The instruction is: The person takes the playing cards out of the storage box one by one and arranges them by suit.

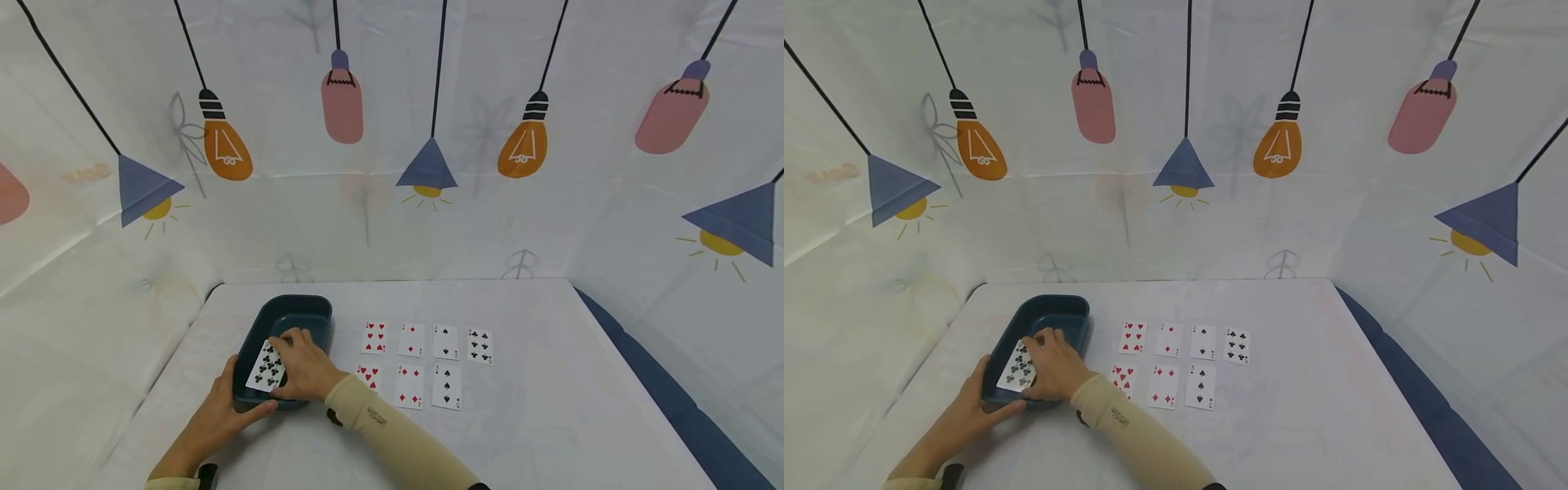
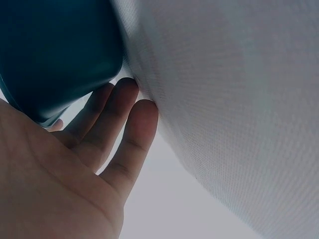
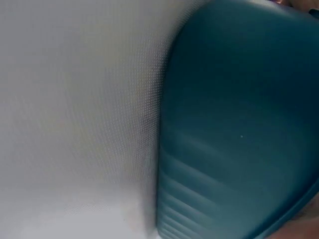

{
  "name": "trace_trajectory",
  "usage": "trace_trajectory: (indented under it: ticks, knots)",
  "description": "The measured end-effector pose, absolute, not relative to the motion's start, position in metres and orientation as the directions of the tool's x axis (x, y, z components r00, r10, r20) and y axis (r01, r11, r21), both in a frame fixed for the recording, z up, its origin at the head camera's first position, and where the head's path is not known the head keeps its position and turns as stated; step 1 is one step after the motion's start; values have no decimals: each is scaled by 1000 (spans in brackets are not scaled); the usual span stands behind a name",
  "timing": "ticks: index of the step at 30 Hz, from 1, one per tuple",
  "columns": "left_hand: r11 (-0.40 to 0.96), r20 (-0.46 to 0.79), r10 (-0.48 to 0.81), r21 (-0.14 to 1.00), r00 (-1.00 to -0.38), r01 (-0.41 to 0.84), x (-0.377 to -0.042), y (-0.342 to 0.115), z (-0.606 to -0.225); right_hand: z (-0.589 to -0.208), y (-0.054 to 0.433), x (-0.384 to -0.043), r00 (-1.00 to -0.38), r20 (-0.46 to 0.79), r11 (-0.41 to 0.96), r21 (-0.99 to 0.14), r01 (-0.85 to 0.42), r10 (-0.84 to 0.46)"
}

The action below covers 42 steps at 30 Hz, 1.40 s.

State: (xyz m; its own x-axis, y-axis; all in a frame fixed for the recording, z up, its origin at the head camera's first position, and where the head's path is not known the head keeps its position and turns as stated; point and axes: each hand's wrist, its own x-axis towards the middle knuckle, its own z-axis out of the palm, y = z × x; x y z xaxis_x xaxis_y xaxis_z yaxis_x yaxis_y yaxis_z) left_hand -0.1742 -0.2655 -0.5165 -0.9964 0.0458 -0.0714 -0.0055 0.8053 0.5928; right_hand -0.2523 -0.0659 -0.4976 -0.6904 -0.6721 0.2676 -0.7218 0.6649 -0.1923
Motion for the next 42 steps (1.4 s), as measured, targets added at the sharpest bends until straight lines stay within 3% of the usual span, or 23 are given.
trace_trajectory:
  ticks: [18, 31, 42]
  knots:
    - [795, -73, 44, 606, -996, -10, -175, -265, -517, -492, -38, -246, -711, 314, 646, -299, -703, -629]
    - [810, -106, 25, 585, -994, -42, -176, -265, -518, -482, -19, -240, -682, 361, 618, -291, -730, -636]
    - [807, -111, 25, 589, -994, -45, -175, -265, -516, -477, -2, -236, -704, 354, 622, -330, -710, -615]
